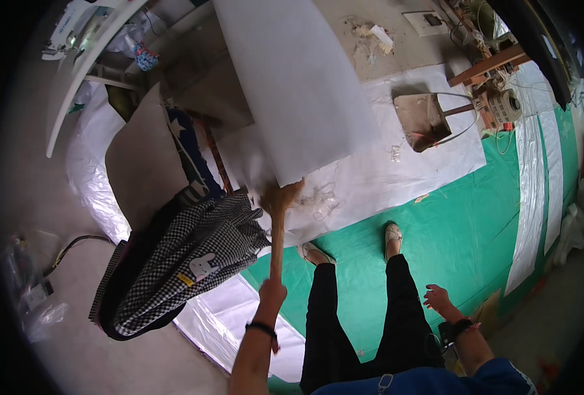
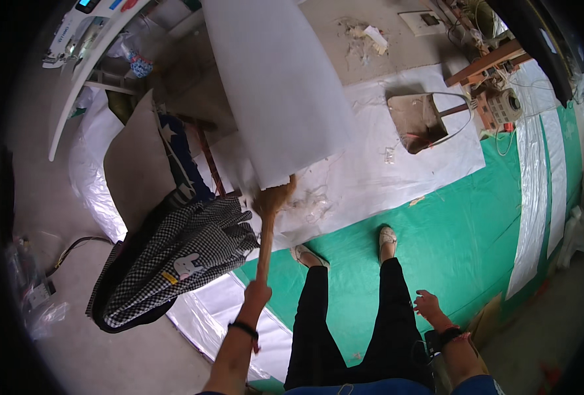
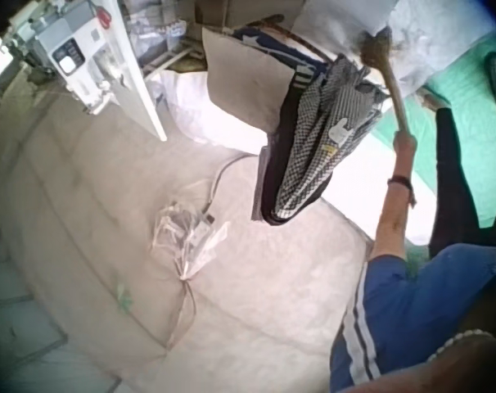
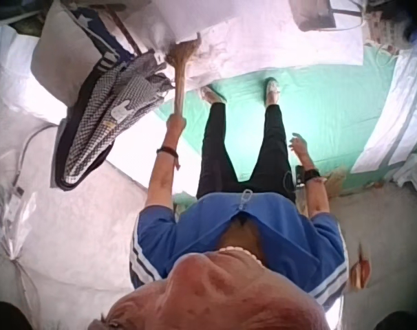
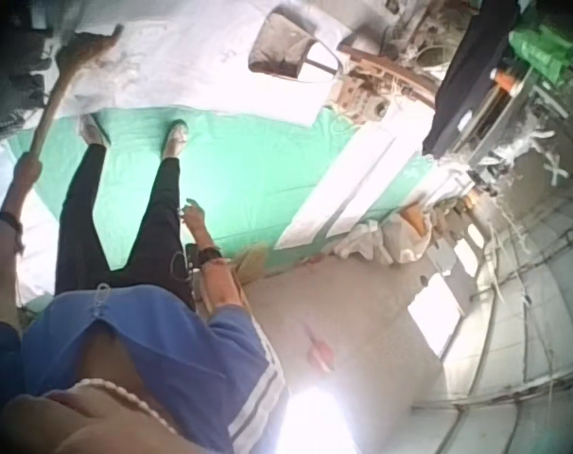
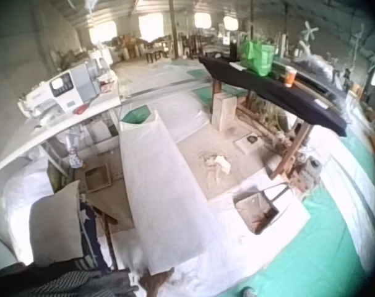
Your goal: Sweeping debris from the floor into a dustpan in a manufacturing environment.
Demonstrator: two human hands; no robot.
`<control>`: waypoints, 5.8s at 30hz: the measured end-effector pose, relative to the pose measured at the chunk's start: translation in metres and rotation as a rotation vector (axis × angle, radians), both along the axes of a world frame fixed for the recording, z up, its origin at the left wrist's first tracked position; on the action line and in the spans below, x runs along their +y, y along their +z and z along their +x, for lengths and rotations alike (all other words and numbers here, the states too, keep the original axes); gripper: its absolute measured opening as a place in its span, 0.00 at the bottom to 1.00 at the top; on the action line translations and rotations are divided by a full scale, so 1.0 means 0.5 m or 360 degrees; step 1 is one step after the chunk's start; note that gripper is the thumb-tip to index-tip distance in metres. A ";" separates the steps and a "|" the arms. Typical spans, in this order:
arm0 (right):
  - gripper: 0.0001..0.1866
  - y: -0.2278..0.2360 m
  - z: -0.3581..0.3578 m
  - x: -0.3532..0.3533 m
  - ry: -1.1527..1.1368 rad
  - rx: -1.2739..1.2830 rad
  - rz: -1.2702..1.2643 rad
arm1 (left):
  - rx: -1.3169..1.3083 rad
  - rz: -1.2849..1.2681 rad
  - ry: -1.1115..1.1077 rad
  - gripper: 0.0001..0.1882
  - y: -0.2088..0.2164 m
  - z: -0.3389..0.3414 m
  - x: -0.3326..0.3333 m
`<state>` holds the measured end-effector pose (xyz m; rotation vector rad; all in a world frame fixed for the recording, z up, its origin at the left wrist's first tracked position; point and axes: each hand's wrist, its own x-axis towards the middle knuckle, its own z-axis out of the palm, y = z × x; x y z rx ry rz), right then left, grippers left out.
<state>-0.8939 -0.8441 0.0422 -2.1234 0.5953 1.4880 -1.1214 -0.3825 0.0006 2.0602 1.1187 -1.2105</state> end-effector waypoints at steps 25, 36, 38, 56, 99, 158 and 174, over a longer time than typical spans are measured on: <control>0.18 0.016 0.355 -0.285 -0.0020 -0.0198 0.0153 | -0.0262 -0.0110 0.1259 0.43 0.117 0.191 -0.369; 0.18 0.013 0.523 -0.116 0.0027 -0.0507 0.0401 | -0.0787 -0.0729 0.2474 0.23 -0.040 0.467 -0.477; 0.18 0.018 0.491 -0.086 0.0435 -0.0579 0.0398 | -0.0684 -0.0968 0.2500 0.30 0.001 0.488 -0.513; 0.17 0.034 0.690 -0.092 0.1013 -0.1284 0.0130 | -0.0396 0.0131 0.0975 0.27 -0.107 0.352 -0.191; 0.18 -0.118 1.399 0.041 0.1602 -0.1173 0.0706 | -0.0920 -0.0919 0.3071 0.07 0.113 1.058 -0.719; 0.10 0.096 1.044 -0.306 -0.1115 -0.1206 -0.0329 | 0.0066 -0.0470 -0.1676 0.37 0.214 1.267 -0.216; 0.10 0.138 0.596 -0.525 -0.1938 -0.1388 -0.0296 | -0.0171 -0.0590 -0.1506 0.25 -0.054 1.246 -0.478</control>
